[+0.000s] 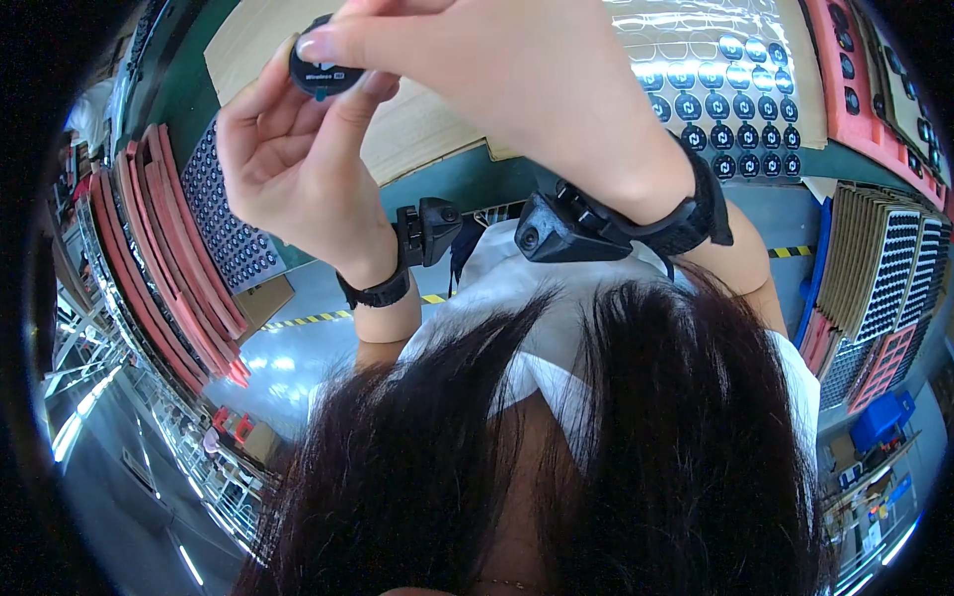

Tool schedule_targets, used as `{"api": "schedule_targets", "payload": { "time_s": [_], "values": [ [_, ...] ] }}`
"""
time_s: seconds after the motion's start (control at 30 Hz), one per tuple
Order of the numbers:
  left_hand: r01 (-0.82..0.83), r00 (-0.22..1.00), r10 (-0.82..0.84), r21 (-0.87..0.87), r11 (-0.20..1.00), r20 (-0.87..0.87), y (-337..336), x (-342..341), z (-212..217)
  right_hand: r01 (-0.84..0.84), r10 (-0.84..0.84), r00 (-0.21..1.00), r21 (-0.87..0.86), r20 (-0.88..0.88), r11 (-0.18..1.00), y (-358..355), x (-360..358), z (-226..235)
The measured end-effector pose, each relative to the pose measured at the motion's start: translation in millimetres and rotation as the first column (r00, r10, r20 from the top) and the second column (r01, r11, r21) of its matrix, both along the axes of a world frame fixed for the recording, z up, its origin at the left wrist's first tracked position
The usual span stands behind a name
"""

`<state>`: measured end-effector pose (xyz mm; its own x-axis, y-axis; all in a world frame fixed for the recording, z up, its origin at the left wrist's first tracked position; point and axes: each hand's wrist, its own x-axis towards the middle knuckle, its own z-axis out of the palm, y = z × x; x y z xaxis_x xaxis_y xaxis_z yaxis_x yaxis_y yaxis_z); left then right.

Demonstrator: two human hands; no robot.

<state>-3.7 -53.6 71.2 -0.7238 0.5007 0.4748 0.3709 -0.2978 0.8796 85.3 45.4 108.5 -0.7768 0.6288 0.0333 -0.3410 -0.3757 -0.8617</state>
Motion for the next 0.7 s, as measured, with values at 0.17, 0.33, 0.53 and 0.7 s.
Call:
{"api": "schedule_targets", "payload": {
  "time_s": [0.17,0.33,0.53,0.7],
  "values": [
    [0.028,0.973,-0.050,-0.103,0.994,-0.223,-10,2,2,0.177,-0.149,0.982,0.828,-0.114,0.531,4,-6,-23],
    [0.358,0.929,-0.297,-0.328,0.874,0.222,-9,-27,10,0.104,-0.244,0.956,0.585,0.165,0.804,4,6,-29],
    [0.412,0.298,-0.432,0.293,0.863,0.851,-24,-114,-15,0.210,-0.349,0.926,0.568,0.146,0.796,7,18,-41],
    [0.607,0.490,-0.432,0.060,0.793,0.757,-53,-212,-24,0.202,-0.330,0.919,0.459,0.217,0.865,8,21,-45]
  ]
}}
